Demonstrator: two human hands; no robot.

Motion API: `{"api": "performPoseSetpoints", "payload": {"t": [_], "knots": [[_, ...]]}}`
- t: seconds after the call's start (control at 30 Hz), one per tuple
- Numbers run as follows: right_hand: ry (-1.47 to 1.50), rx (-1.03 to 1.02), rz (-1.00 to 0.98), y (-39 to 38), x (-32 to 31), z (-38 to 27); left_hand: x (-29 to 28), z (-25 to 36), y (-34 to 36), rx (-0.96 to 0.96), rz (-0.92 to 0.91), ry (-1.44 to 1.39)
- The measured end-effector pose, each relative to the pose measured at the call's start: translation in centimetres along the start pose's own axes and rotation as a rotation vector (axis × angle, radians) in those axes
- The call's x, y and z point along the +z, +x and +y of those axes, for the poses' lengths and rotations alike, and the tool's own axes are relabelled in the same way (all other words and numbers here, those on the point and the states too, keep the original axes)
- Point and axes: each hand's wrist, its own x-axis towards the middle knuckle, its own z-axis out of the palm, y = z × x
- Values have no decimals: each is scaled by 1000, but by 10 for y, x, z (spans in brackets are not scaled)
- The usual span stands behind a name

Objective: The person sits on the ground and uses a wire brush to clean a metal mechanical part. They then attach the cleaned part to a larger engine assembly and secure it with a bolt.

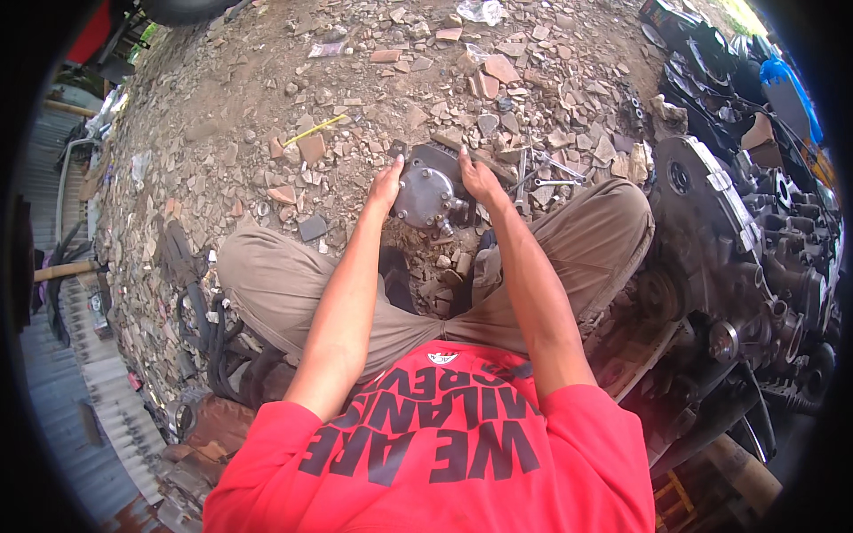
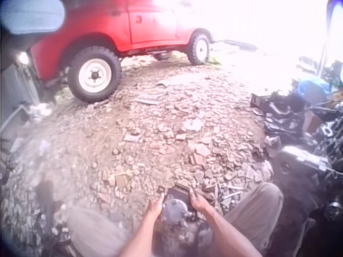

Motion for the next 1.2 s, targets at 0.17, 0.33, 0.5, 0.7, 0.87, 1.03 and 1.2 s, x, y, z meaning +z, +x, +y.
{"api": "performPoseSetpoints", "payload": {"t": [0.17, 0.33, 0.5, 0.7, 0.87, 1.03, 1.2], "knots": [[198, 20, -48, 1, 7, 15, 1, 4, -2, -184, -162, -65], [384, 170, -57, 8, 10, 20, -12, -17, 10, -318, -373, -128], [402, 196, 24, 7, 21, 6, -14, -6, -5, -355, -251, 72], [309, 233, 42, -4, 17, -11, -14, -12, 0, -363, -187, 106], [153, 163, -1, 8, 6, -2, -2, -19, 9, -315, -55, 143], [-224, -64, -289, 7, -13, -49, -7, -10, -7, -361, 228, 165], [-148, -43, -249, 11, 3, -48, 7, -59, -21, -710, 469, -865]]}}
